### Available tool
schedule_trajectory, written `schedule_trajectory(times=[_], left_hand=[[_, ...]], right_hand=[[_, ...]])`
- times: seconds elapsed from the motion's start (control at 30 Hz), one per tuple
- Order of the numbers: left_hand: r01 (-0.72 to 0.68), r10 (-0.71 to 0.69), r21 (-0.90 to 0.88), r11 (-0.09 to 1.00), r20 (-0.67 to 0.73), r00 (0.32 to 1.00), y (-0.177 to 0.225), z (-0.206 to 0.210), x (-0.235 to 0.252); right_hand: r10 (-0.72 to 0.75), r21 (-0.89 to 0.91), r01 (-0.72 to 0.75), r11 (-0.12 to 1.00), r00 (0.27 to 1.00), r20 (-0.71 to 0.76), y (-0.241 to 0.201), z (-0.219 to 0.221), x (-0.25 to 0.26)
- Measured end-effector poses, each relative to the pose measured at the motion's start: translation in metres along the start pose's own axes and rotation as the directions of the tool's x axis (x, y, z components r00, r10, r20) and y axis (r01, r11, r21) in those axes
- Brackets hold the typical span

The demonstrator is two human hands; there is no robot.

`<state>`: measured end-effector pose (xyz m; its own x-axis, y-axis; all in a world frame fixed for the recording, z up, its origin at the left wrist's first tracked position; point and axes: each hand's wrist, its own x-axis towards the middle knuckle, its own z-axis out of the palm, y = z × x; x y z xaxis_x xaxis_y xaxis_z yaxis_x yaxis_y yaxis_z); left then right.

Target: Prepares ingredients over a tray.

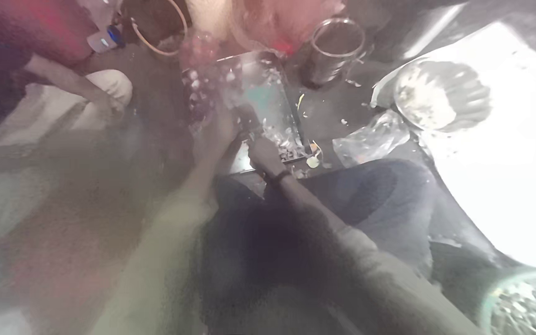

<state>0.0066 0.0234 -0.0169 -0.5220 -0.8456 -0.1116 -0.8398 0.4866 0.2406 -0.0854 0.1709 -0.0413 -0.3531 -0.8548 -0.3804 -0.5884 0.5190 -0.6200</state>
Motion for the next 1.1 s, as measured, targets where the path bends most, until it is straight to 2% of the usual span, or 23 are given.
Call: schedule_trajectory(times=[0.2, 0.27, 0.33, 0.4, 0.43, 0.6, 0.8, 1.1], left_hand=[[0.301, -0.3, -0.088, 0.95, 0.02, 0.954, 0.01, -0.026, 0.001], [0.201, -0.204, -0.179, 0.963, 0.001, 0.979, -0.003, -0.028, 0.005], [-0.001, 0.017, -0.272, 0.962, 0.054, 0.998, -0.021, -0.015, 0.014], [-0.14, 0.173, -0.221, 0.965, 0.138, 0.975, -0.018, -0.011, 0.012], [-0.154, 0.185, -0.178, 0.972, 0.171, 0.968, -0.011, -0.014, 0.009], [-0.084, 0.09, -0.052, 0.995, 0.141, 0.986, 0.001, -0.018, 0.006], [0.102, -0.108, 0.045, 0.994, 0.177, 0.978, 0.016, -0.024, 0.002], [0.076, -0.083, 0.064, 0.995, 0.117, 0.99, 0.002, -0.003, 0.016]], right_hand=[[0.045, 0.022, -0.046, 0.999, 0.998, 0.039, 0.023, 0.002, -0.002], [0.042, 0.047, -0.043, 0.998, 0.999, 0.025, 0.021, 0.002, -0.001], [0.042, 0.044, -0.043, 0.998, 0.999, 0.031, 0.017, 0.003, 0.001], [0.051, 0.043, -0.054, 0.998, 0.997, 0.064, 0.013, 0.002, 0.001], [0.062, 0.033, -0.064, 0.997, 0.995, 0.073, 0.011, 0.001, 0.001], [0.087, -0.007, -0.086, 0.996, 0.995, 0.056, 0.003, -0.006, -0.006], [0.053, -0.159, -0.05, 0.986, 0.998, 0.016, 0.008, 0.002, -0.024], [0.093, -0.1, -0.085, 0.991, 0.993, 0.071, -0.009, 0.01, -0.028]])
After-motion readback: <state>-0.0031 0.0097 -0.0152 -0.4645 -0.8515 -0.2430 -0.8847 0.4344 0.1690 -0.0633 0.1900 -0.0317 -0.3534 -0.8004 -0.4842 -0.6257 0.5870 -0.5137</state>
